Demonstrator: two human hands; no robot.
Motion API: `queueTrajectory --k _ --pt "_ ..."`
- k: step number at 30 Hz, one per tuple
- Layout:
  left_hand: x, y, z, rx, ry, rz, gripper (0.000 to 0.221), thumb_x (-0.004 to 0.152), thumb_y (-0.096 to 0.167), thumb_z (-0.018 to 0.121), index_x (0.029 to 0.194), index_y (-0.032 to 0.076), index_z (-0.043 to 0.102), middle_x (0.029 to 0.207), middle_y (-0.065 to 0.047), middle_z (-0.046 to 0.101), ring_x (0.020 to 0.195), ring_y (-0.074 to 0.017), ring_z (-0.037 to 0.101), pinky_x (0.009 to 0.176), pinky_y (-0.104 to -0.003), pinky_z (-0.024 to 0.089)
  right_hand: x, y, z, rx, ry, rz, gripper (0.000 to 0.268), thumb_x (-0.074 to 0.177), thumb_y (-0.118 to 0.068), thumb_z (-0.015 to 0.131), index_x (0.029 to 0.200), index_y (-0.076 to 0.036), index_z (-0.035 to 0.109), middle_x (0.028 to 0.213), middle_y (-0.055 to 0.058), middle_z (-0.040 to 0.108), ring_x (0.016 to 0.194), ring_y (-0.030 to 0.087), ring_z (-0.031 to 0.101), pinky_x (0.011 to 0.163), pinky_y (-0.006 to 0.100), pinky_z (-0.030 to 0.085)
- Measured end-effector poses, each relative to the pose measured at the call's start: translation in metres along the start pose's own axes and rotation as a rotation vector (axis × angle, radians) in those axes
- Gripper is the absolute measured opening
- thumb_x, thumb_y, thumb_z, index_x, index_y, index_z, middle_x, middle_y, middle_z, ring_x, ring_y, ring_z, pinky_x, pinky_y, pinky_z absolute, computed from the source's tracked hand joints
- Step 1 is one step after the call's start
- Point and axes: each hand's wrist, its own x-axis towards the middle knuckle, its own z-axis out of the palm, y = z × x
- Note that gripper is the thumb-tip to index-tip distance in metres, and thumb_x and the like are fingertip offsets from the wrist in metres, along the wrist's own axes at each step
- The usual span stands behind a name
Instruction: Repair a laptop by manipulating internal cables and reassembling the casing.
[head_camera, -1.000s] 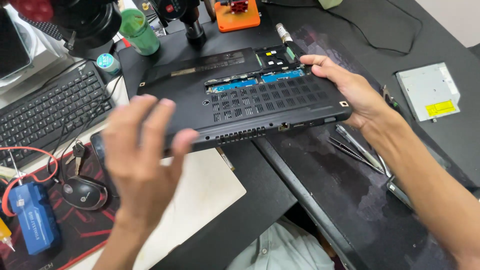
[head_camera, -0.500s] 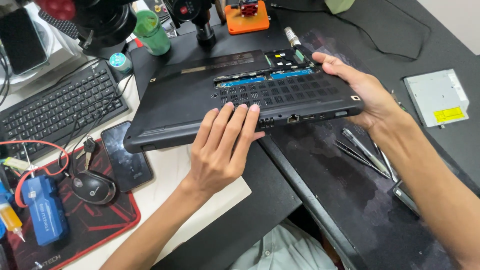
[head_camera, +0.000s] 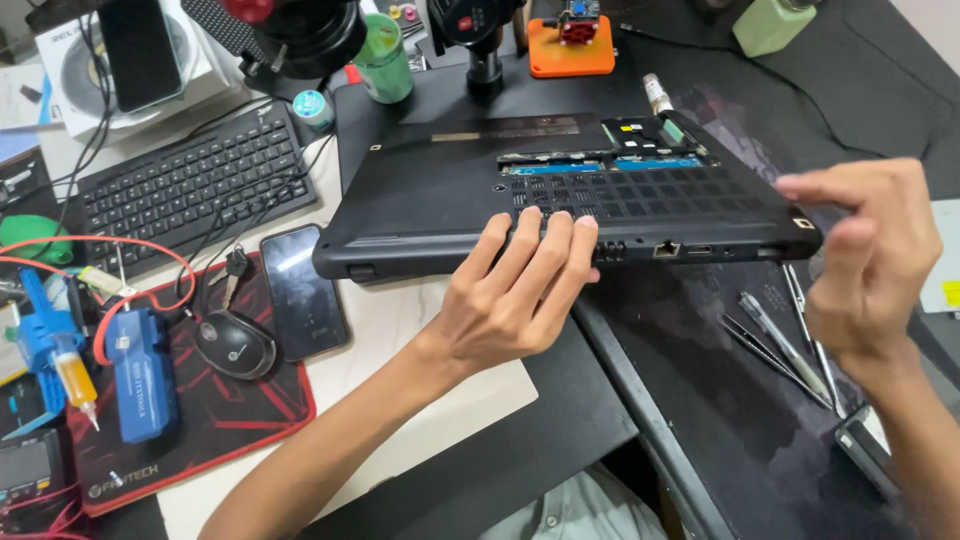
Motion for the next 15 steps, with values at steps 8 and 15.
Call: queueTrajectory --k 8,15 --pt "-0.022 0.013 0.006 -0.043 -0.069 0.080 0.031 0.106 0.021 0.066 0.123 -0.005 0.070 0.110 -0.016 0.071 0.099 -0.0304 0.070 0.089 -0.043 0.055 -0.027 0.007 0.004 -0.212 -0.051 -0.342 0.030 0.087 -0.011 0.082 0.111 -0.002 0.068 0.116 0.014 0.065 0.108 0.034 0.067 0.093 0.045 0.055" --pt "-0.046 0.020 0.021 -0.046 -0.247 0.256 0.032 0.097 0.014 0.063 0.120 -0.007 0.070 0.109 -0.018 0.072 0.095 -0.0309 0.072 0.084 -0.040 0.056 -0.042 0.023 0.013 -0.228 -0.247 -0.405 0.041 0.079 -0.015 0.084 0.117 -0.008 0.071 0.117 0.010 0.068 0.110 0.031 0.068 0.094 0.042 0.056"
